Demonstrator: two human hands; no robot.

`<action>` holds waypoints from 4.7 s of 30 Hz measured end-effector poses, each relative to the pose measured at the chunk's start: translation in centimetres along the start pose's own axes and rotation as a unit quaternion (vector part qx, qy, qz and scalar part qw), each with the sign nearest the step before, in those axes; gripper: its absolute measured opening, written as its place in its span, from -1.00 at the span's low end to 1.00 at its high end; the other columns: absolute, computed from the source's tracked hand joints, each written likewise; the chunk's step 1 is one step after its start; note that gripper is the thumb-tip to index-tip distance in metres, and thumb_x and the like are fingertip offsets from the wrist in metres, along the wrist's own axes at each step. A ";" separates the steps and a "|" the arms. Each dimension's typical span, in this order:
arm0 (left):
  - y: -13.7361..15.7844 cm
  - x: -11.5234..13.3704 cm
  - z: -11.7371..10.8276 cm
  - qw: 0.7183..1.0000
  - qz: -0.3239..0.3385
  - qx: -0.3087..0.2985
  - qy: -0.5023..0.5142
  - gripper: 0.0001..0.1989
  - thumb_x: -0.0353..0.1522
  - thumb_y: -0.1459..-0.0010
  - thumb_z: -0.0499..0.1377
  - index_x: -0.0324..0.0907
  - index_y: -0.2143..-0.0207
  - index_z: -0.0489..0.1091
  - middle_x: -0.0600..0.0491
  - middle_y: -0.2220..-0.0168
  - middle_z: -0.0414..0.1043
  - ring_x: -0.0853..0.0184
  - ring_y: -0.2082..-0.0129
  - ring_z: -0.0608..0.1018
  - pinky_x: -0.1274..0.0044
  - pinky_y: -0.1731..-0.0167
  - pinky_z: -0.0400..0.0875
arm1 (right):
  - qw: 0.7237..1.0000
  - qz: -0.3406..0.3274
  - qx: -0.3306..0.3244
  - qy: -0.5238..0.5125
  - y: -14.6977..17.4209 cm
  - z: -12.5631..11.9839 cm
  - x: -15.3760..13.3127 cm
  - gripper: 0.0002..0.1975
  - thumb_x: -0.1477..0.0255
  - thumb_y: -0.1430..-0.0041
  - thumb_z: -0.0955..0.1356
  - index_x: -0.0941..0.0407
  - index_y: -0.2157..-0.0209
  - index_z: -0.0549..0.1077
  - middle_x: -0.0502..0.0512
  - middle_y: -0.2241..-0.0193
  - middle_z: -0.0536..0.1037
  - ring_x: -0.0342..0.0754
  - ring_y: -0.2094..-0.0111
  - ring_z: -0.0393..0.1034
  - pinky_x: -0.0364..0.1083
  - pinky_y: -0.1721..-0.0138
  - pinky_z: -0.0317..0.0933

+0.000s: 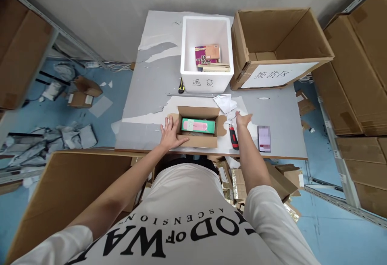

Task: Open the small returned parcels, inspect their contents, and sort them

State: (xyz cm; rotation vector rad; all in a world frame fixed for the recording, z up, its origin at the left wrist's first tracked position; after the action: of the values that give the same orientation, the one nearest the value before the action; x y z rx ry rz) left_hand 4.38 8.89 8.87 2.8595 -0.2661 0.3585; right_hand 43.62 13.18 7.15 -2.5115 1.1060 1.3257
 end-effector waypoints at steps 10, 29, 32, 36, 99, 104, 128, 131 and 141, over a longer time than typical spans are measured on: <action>0.4 1.6 -1.6 0.998 0.040 0.023 -0.036 -0.08 0.13 0.02 0.11 -0.20 -0.28 0.09 -0.23 -0.38 -0.28 -0.16 -0.35 -0.27 -0.16 -0.15 -0.38 | 0.718 -0.436 -0.302 0.450 15.1 9.4 -8.7 -0.70 0.52 -0.18 0.25 0.17 0.07 0.44 0.31 0.07 0.47 0.12 0.02 0.35 0.01 0.01 0.16; 2.6 4.4 0.8 0.981 0.193 -0.016 -0.029 -0.35 0.16 -0.02 0.06 -0.19 0.12 0.38 -0.18 0.15 0.48 0.01 0.06 0.46 -0.06 -0.20 -0.39 | 0.647 -0.443 -0.271 0.558 13.8 12.6 -8.4 -0.38 0.37 0.12 0.43 0.25 -0.02 0.29 0.37 0.04 0.41 0.15 0.11 0.38 0.01 0.03 0.09; 2.6 4.7 1.1 0.976 0.211 -0.011 -0.058 -0.36 0.12 0.07 0.17 -0.19 0.13 0.37 -0.18 0.17 0.47 0.00 0.08 0.46 -0.06 -0.20 -0.36 | 0.696 -0.477 -0.274 0.462 14.4 10.8 -9.7 -0.44 0.33 0.12 0.42 0.19 0.04 0.29 0.29 0.07 0.37 0.12 0.18 0.36 0.01 0.12 0.18; 2.6 4.9 1.4 0.972 0.216 0.004 -0.089 -0.57 -0.18 0.06 0.27 -0.21 0.16 0.36 -0.14 0.24 0.47 0.05 0.17 0.49 -0.05 -0.21 -0.33 | 0.766 -0.529 -0.255 0.261 16.1 8.1 -11.4 -0.50 0.38 0.08 0.39 0.11 0.05 0.24 0.20 0.11 0.32 0.11 0.14 0.32 0.03 0.13 0.25; -1.9 9.4 1.8 0.925 0.229 -0.011 0.302 -0.05 -0.20 0.15 0.39 -0.24 -0.24 0.04 -0.27 -0.20 0.21 0.01 -0.19 0.32 0.21 -0.14 0.25 | 0.772 -0.544 -0.320 0.071 19.2 6.7 -8.7 -0.41 0.22 -0.03 0.43 0.12 -0.05 0.26 0.32 -0.03 0.38 0.21 -0.07 0.27 0.22 -0.07 0.18; -1.8 10.0 1.4 0.927 0.239 -0.002 0.289 -0.18 -0.23 0.12 0.36 -0.21 -0.17 0.13 -0.19 -0.13 0.31 0.05 -0.12 0.39 0.23 -0.10 0.29 | 0.778 -0.543 -0.308 0.067 19.3 6.2 -8.9 -0.39 0.32 -0.02 0.42 0.12 -0.10 0.23 0.31 -0.05 0.37 0.22 -0.09 0.25 0.23 -0.08 0.15; -1.6 8.3 1.0 0.943 0.207 0.004 0.263 -0.05 -0.25 0.11 0.36 -0.19 -0.27 -0.04 -0.22 -0.21 0.18 0.04 -0.18 0.31 0.23 -0.13 0.24 | 0.811 -0.522 -0.203 0.170 18.8 2.7 -6.7 -0.62 0.48 -0.21 0.22 0.04 -0.06 0.35 0.24 -0.08 0.40 0.15 -0.14 0.25 0.32 -0.22 -0.10; -0.6 9.0 -0.1 0.943 0.242 0.045 0.221 -0.14 -0.21 0.05 0.32 -0.17 -0.24 0.03 -0.21 -0.23 0.14 0.04 -0.23 0.24 0.22 -0.18 0.18 | 0.796 -0.531 -0.210 0.202 18.8 3.5 -8.5 -0.68 0.48 -0.23 0.22 0.05 0.01 0.41 0.22 0.01 0.47 0.13 -0.03 0.34 0.26 -0.19 -0.01; 2.0 11.2 -1.0 0.955 0.244 0.110 0.127 -0.61 -0.29 -0.11 0.17 -0.08 -0.03 0.35 -0.12 -0.10 0.27 0.05 -0.13 0.29 0.14 -0.17 0.08 | 0.801 -0.482 -0.251 0.250 16.9 5.4 -8.3 -0.69 0.43 -0.28 0.22 0.05 -0.03 0.37 0.18 0.06 0.54 0.11 0.08 0.44 0.01 0.15 0.30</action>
State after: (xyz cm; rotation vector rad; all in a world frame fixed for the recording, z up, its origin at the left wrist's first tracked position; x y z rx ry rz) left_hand 14.44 5.54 13.22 2.8818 -0.9399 0.8910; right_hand 26.18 7.59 14.04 -3.0995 -0.6626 0.6829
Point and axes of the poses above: each hand's wrist, its own y-axis away from the middle knuckle, its own z-axis out of the palm, x = y × z, the point moved 9 cm from there along -y, towards the middle knuckle
